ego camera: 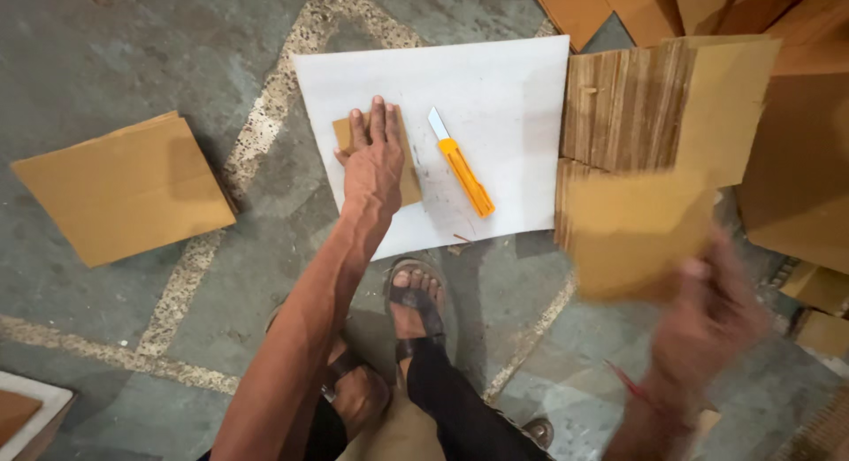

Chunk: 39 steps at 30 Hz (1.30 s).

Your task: The person sits on the floor and uses a yellow utility knife to cut rectangular pieces of brown cardboard on a white protective sheet. They repeatedly slice the cardboard, separate the cut sections, and stack the finished pieces into a pile.

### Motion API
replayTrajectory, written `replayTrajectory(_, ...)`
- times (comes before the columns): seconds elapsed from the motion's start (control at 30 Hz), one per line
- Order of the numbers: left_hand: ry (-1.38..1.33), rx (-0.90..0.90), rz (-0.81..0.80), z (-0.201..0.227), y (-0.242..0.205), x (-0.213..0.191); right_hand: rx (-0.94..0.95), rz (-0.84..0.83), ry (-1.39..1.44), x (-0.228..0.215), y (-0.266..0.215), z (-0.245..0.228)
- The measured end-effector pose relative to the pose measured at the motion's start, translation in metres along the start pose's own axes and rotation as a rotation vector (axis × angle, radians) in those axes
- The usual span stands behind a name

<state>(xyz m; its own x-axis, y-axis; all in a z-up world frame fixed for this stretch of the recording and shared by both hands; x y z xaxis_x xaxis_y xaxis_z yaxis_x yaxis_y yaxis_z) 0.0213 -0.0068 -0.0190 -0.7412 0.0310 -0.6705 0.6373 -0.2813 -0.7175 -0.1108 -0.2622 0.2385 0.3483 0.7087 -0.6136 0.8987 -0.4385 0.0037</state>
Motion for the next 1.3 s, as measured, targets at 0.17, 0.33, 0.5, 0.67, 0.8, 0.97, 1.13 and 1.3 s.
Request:
replayTrajectory(0.17,-0.018,-0.001,-0.007,0.0,-0.002,-0.003,0.007,0.061,0.059,-0.061,-0.009,0.05)
replayTrajectory(0.33,-0.01,-0.004,0.012,-0.001,0.001,0.003,0.077,0.111,-0.028,-0.071,-0.017,0.136)
replayTrajectory(0.5,-0.022,0.003,0.005,-0.002,0.003,0.004,0.043,0.189,-0.429,-0.052,-0.009,0.135)
replayTrajectory(0.67,-0.002,0.011,0.039,-0.003,0.002,0.003,-0.363,0.203,-0.587,-0.012,-0.015,0.067)
replayTrajectory(0.8,-0.071,0.038,0.061,-0.006,0.0,0.009,-0.172,-0.295,-0.252,0.085,-0.046,0.051)
replayTrajectory(0.97,-0.177,0.114,0.266,-0.017,-0.015,0.014,0.071,-0.551,0.126,0.235,-0.026,0.078)
replayTrajectory(1.13,-0.481,0.097,0.395,-0.026,-0.04,0.011,-0.226,-0.439,-0.142,0.277,-0.022,0.093)
replayTrajectory(1.3,-0.799,-0.079,0.409,-0.038,-0.066,0.02,-0.148,-0.442,-0.085,0.282,-0.022,0.091)
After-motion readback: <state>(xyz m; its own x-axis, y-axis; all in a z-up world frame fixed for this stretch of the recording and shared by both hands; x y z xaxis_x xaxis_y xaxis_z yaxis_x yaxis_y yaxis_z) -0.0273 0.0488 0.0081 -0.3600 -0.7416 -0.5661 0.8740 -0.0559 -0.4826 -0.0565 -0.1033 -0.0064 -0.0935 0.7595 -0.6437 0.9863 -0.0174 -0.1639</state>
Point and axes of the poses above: each hand's wrist, its own y-axis towards the middle knuckle, its own x-axis out of the palm, z = x × y, the point moved 3 cm from there along y, towards the middle knuckle, and after that the axes turned 9 degrees about -z, right-handed, at the moved point
